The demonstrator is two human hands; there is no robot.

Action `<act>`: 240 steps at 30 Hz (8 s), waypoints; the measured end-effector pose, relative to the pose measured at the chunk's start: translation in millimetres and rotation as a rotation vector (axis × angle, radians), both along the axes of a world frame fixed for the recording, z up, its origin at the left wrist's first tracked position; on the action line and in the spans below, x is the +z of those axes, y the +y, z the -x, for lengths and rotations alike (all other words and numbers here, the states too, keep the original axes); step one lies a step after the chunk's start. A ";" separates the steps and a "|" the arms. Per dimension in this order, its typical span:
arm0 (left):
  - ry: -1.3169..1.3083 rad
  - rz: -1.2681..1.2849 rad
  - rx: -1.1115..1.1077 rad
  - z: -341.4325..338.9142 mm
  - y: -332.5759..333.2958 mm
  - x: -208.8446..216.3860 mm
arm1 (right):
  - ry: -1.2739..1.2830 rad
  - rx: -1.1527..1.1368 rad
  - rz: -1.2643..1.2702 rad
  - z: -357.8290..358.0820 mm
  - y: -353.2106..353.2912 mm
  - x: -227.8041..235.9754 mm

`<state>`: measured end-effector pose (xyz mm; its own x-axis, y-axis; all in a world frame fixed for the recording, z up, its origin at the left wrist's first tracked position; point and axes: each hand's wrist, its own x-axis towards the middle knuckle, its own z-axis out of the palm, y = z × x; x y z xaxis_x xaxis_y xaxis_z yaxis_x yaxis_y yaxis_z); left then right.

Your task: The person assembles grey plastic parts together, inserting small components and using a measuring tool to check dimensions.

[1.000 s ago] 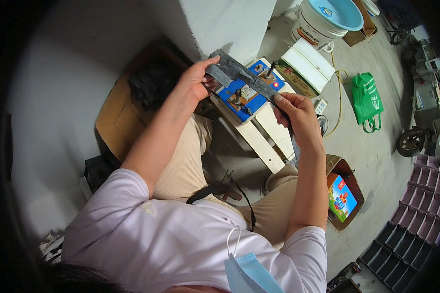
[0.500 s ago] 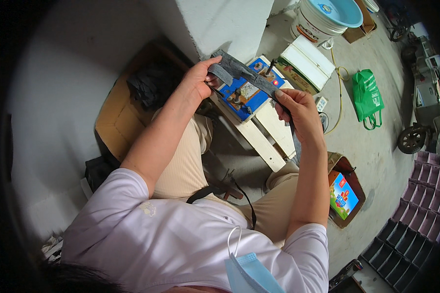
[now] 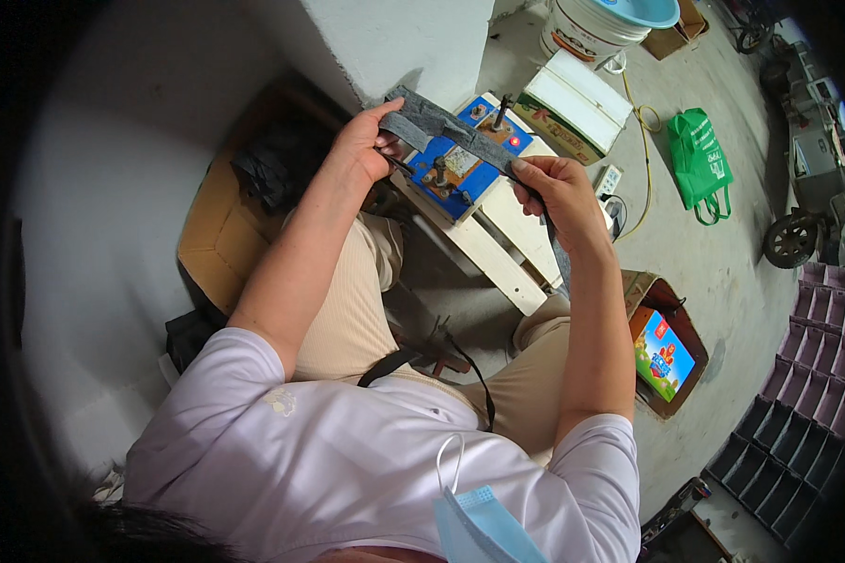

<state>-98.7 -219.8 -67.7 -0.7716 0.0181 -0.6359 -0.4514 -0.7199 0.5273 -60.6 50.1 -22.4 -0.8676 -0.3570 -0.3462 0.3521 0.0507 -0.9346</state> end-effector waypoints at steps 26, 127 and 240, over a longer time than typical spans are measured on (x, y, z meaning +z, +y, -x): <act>-0.125 0.249 0.233 -42.6 -219.0 -36.0 | 0.173 -0.240 0.048 -21.0 28.3 -0.7; 0.727 0.160 -1.427 -250.9 348.3 38.0 | -1.227 -0.325 -0.940 -532.9 234.1 -353.5; 0.134 0.022 -0.023 -13.1 36.3 31.5 | 0.112 -0.271 -0.073 -28.2 -2.4 35.9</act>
